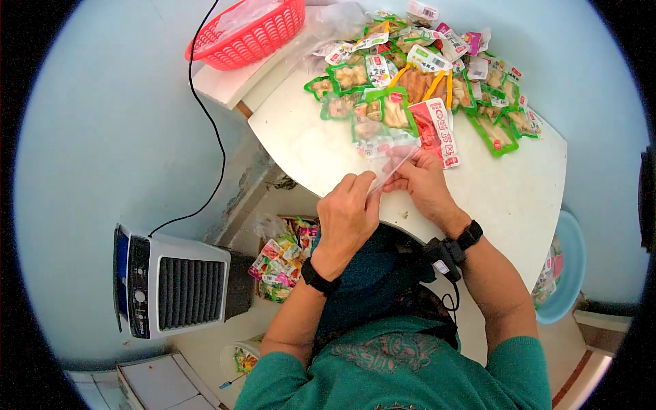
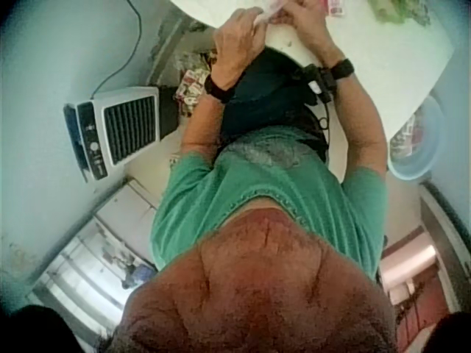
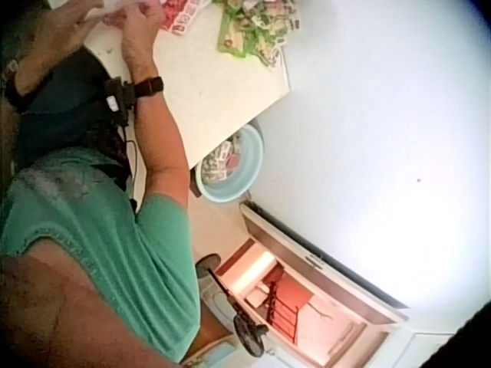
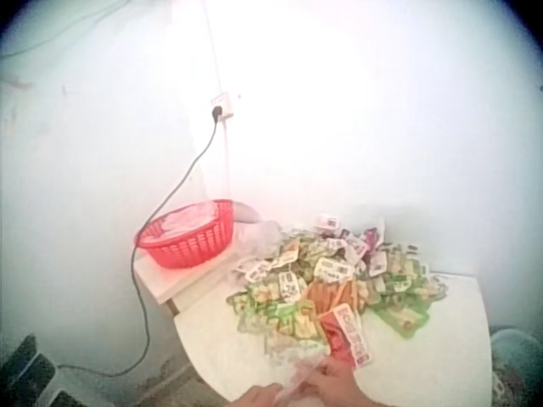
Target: Sort and pack small snack packets into larger plastic bags.
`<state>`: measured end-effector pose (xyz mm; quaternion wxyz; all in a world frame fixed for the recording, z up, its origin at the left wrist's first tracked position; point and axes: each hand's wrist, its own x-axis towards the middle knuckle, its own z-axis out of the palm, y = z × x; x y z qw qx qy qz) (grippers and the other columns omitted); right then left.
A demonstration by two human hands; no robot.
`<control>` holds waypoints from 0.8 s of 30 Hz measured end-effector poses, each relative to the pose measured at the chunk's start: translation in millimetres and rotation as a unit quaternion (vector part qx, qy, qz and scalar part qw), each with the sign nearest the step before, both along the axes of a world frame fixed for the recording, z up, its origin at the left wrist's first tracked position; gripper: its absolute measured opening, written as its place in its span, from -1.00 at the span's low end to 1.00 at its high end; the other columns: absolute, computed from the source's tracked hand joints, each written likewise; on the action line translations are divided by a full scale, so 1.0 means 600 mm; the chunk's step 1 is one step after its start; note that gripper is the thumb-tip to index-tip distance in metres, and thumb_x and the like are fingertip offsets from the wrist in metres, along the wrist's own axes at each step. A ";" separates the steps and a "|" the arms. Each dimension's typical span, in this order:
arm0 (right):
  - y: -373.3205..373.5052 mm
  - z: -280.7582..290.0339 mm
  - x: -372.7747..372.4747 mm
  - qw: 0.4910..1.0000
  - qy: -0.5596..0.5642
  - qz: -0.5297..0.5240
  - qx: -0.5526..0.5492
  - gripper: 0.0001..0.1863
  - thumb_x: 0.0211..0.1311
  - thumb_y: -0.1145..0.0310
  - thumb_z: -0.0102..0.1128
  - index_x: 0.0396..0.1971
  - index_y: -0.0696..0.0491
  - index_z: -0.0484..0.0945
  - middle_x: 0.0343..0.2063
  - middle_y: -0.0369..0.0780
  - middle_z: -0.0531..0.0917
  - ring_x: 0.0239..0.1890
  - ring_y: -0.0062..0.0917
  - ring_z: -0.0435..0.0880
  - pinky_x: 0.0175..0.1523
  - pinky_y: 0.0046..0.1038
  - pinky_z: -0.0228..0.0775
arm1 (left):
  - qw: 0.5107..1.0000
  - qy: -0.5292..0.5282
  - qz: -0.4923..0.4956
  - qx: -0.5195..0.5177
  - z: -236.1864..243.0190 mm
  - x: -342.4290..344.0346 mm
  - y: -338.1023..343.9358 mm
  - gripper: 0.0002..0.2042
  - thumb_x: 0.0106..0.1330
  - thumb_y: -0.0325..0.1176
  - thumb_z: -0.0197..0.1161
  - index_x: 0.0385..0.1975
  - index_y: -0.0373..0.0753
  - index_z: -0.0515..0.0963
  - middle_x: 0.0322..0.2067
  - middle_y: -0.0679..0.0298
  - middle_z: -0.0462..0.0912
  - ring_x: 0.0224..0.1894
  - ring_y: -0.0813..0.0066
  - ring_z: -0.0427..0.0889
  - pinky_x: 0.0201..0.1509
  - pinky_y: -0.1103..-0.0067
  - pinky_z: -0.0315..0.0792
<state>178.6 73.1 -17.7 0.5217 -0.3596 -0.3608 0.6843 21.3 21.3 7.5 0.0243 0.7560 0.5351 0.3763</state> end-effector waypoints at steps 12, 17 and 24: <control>-0.006 0.000 -0.001 0.995 -0.091 0.023 0.041 -0.77 0.18 0.60 0.03 -0.15 0.25 0.48 -0.44 -0.16 0.64 -0.48 -0.53 0.67 -0.38 -0.53 0.62 | 0.983 -0.039 0.081 0.161 0.046 -0.008 0.000 -0.87 0.11 -0.52 0.35 -0.34 -0.20 0.62 -0.56 0.25 0.50 -0.63 0.41 0.48 -0.57 0.53 0.36; -0.009 0.000 -0.010 0.993 -0.105 0.021 0.054 -0.75 0.16 0.62 0.07 -0.13 0.26 0.46 -0.43 -0.17 0.62 -0.47 -0.55 0.66 -0.38 -0.55 0.61 | 0.968 0.015 0.106 0.226 0.043 -0.019 0.000 -0.86 0.10 -0.53 0.35 -0.35 -0.19 0.61 -0.57 0.26 0.50 -0.63 0.42 0.47 -0.57 0.55 0.36; -0.007 0.002 -0.006 0.986 -0.145 0.039 0.067 -0.72 0.15 0.65 0.03 -0.10 0.26 0.44 -0.41 -0.17 0.59 -0.44 -0.55 0.66 -0.38 -0.55 0.60 | 0.971 -0.009 0.127 0.201 0.063 -0.026 0.000 -0.82 0.06 -0.58 0.33 -0.36 -0.17 0.57 -0.55 0.25 0.47 -0.60 0.31 0.51 -0.56 0.47 0.38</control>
